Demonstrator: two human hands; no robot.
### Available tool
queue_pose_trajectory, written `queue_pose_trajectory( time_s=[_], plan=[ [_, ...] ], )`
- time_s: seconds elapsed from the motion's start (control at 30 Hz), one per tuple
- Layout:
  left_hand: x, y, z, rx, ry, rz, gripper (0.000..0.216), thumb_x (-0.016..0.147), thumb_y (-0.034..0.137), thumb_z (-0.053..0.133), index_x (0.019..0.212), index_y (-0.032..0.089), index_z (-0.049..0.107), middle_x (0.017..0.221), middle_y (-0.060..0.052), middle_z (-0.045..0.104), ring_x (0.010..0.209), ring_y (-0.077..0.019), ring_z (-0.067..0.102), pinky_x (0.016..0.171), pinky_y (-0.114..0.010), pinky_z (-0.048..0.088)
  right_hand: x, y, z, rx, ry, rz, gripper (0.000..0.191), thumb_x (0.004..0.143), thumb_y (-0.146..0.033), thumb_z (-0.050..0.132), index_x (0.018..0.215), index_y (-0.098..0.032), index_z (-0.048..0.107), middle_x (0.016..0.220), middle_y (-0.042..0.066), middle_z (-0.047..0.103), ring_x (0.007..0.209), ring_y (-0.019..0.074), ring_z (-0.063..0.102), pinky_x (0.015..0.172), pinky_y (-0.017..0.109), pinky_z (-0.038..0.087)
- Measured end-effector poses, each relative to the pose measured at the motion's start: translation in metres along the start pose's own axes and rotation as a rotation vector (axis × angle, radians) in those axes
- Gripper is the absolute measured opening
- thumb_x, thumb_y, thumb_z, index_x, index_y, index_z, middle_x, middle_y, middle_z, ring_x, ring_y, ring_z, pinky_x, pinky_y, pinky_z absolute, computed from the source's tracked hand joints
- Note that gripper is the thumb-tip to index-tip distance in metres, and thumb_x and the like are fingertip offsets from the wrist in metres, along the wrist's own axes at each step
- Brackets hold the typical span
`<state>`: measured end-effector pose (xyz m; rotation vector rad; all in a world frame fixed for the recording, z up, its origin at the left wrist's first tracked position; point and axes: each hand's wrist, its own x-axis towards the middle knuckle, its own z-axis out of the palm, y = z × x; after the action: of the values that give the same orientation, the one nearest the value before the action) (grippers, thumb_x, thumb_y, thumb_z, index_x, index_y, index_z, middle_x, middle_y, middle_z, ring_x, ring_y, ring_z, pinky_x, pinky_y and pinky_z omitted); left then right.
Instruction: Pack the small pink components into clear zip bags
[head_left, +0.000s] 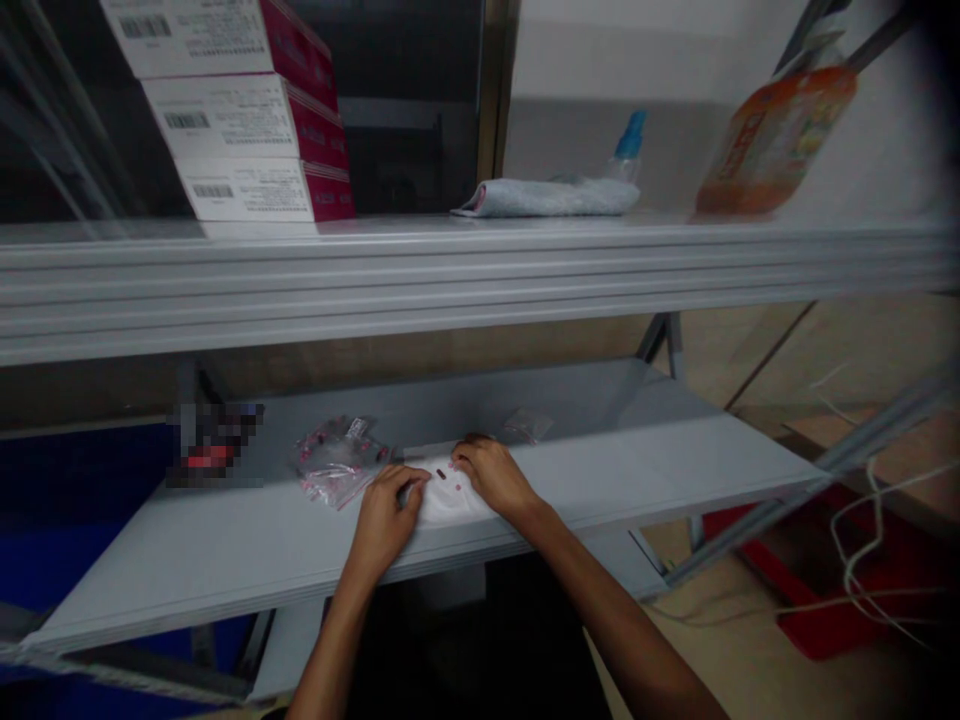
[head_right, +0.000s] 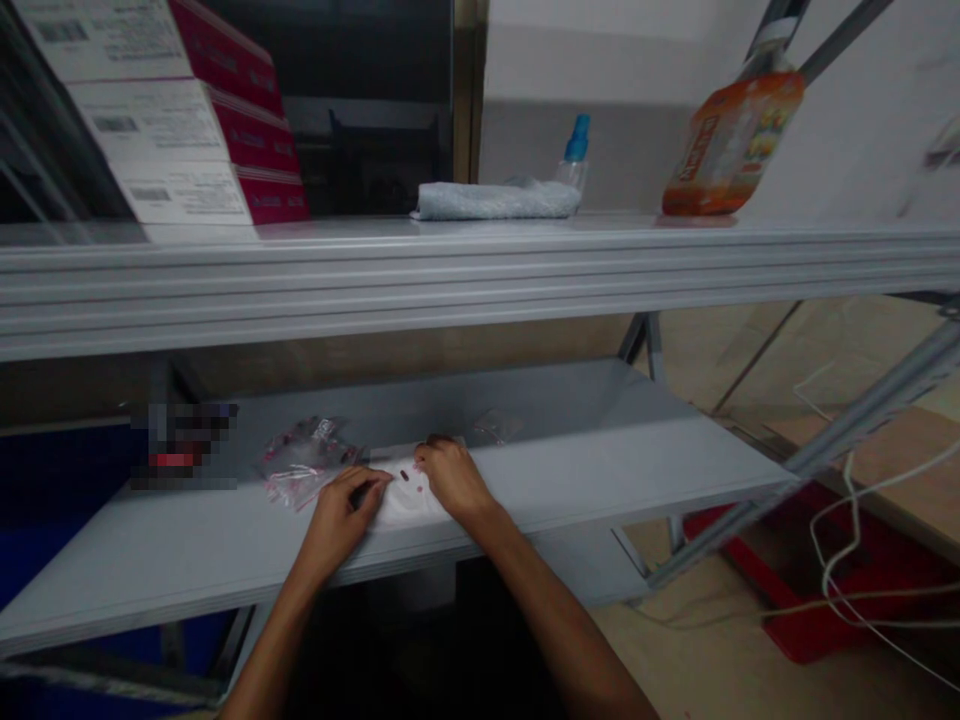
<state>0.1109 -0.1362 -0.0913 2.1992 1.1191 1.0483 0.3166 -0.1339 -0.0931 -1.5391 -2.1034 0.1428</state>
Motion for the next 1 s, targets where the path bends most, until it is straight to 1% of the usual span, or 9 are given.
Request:
queue_pose_trajectory(
  time_s=[0.17, 0.37, 0.47, 0.5, 0.6, 0.7, 0.8, 0.9, 1.0],
  plan=[
    [0.001, 0.001, 0.000, -0.003, -0.004, 0.011, 0.023, 0.091, 0.018, 0.051, 0.095, 0.020, 0.073, 0.098, -0.006, 0.074, 0.095, -0.0217, 0.066, 0.091, -0.036, 0.047, 0.004, -0.004, 0.006, 0.085, -0.010, -0.060, 0.020, 0.095, -0.015, 0.056, 0.082, -0.015, 0.071, 0.087, 0.007, 0.070, 0.087, 0.0173, 0.064, 0.078, 0.025, 0.042],
    [-0.002, 0.001, 0.000, 0.005, -0.009, -0.011, 0.022, 0.090, 0.017, 0.052, 0.096, 0.019, 0.073, 0.099, -0.007, 0.073, 0.097, -0.0226, 0.065, 0.092, -0.037, 0.047, -0.012, 0.003, 0.003, 0.213, 0.133, -0.044, 0.019, 0.097, -0.017, 0.053, 0.092, -0.015, 0.071, 0.092, 0.008, 0.070, 0.090, 0.0187, 0.063, 0.084, 0.029, 0.045],
    [-0.002, 0.000, 0.001, 0.033, -0.013, 0.016, 0.023, 0.091, 0.016, 0.051, 0.100, 0.020, 0.073, 0.101, -0.007, 0.072, 0.100, -0.0234, 0.064, 0.094, -0.039, 0.046, -0.023, 0.010, 0.000, 0.282, 0.158, -0.019, 0.014, 0.095, -0.023, 0.059, 0.097, -0.016, 0.070, 0.092, 0.007, 0.069, 0.087, 0.0188, 0.063, 0.084, 0.030, 0.047],
    [-0.002, -0.001, 0.002, 0.050, -0.011, 0.032, 0.023, 0.091, 0.017, 0.052, 0.101, 0.020, 0.072, 0.102, -0.007, 0.072, 0.101, -0.0238, 0.063, 0.095, -0.040, 0.046, -0.025, 0.012, 0.000, 0.286, 0.150, -0.011, 0.016, 0.092, -0.027, 0.063, 0.101, -0.016, 0.070, 0.092, 0.007, 0.069, 0.084, 0.0187, 0.063, 0.082, 0.031, 0.047],
    [-0.002, -0.003, 0.004, 0.116, 0.002, 0.078, 0.025, 0.092, 0.018, 0.052, 0.107, 0.019, 0.071, 0.107, -0.009, 0.069, 0.105, -0.0248, 0.060, 0.098, -0.043, 0.045, -0.028, 0.016, 0.000, 0.232, 0.087, 0.002, 0.044, 0.083, -0.040, 0.074, 0.117, -0.014, 0.065, 0.099, 0.010, 0.066, 0.079, 0.0188, 0.061, 0.082, 0.034, 0.049],
    [-0.002, -0.004, 0.006, 0.187, -0.010, 0.117, 0.027, 0.092, 0.018, 0.053, 0.112, 0.018, 0.070, 0.110, -0.010, 0.065, 0.109, -0.0254, 0.057, 0.101, -0.044, 0.044, -0.023, 0.015, 0.001, 0.157, 0.026, -0.015, 0.054, 0.083, -0.044, 0.072, 0.123, -0.010, 0.062, 0.112, 0.016, 0.064, 0.093, 0.0229, 0.062, 0.090, 0.037, 0.047],
    [-0.003, -0.003, 0.006, 0.243, -0.056, 0.148, 0.028, 0.092, 0.017, 0.053, 0.113, 0.018, 0.071, 0.113, -0.011, 0.063, 0.112, -0.0264, 0.054, 0.101, -0.045, 0.044, -0.017, 0.013, 0.000, 0.124, -0.023, -0.040, 0.047, 0.086, -0.044, 0.069, 0.119, -0.011, 0.066, 0.111, 0.017, 0.066, 0.103, 0.0258, 0.061, 0.092, 0.038, 0.046],
    [-0.005, -0.002, 0.005, 0.266, -0.081, 0.170, 0.032, 0.093, 0.017, 0.051, 0.119, 0.021, 0.069, 0.117, -0.011, 0.060, 0.116, -0.0266, 0.052, 0.102, -0.045, 0.043, -0.013, 0.012, -0.001, 0.138, -0.031, -0.053, 0.035, 0.091, -0.039, 0.064, 0.114, -0.013, 0.069, 0.106, 0.015, 0.068, 0.101, 0.0244, 0.062, 0.090, 0.036, 0.046],
    [-0.005, -0.001, 0.005, 0.257, -0.078, 0.184, 0.031, 0.094, 0.017, 0.050, 0.118, 0.022, 0.070, 0.119, -0.010, 0.060, 0.117, -0.0261, 0.051, 0.105, -0.046, 0.042, -0.011, 0.011, -0.001, 0.176, -0.012, -0.058, 0.027, 0.095, -0.035, 0.059, 0.107, -0.015, 0.072, 0.102, 0.012, 0.070, 0.099, 0.0217, 0.063, 0.089, 0.032, 0.046]
  ],
)
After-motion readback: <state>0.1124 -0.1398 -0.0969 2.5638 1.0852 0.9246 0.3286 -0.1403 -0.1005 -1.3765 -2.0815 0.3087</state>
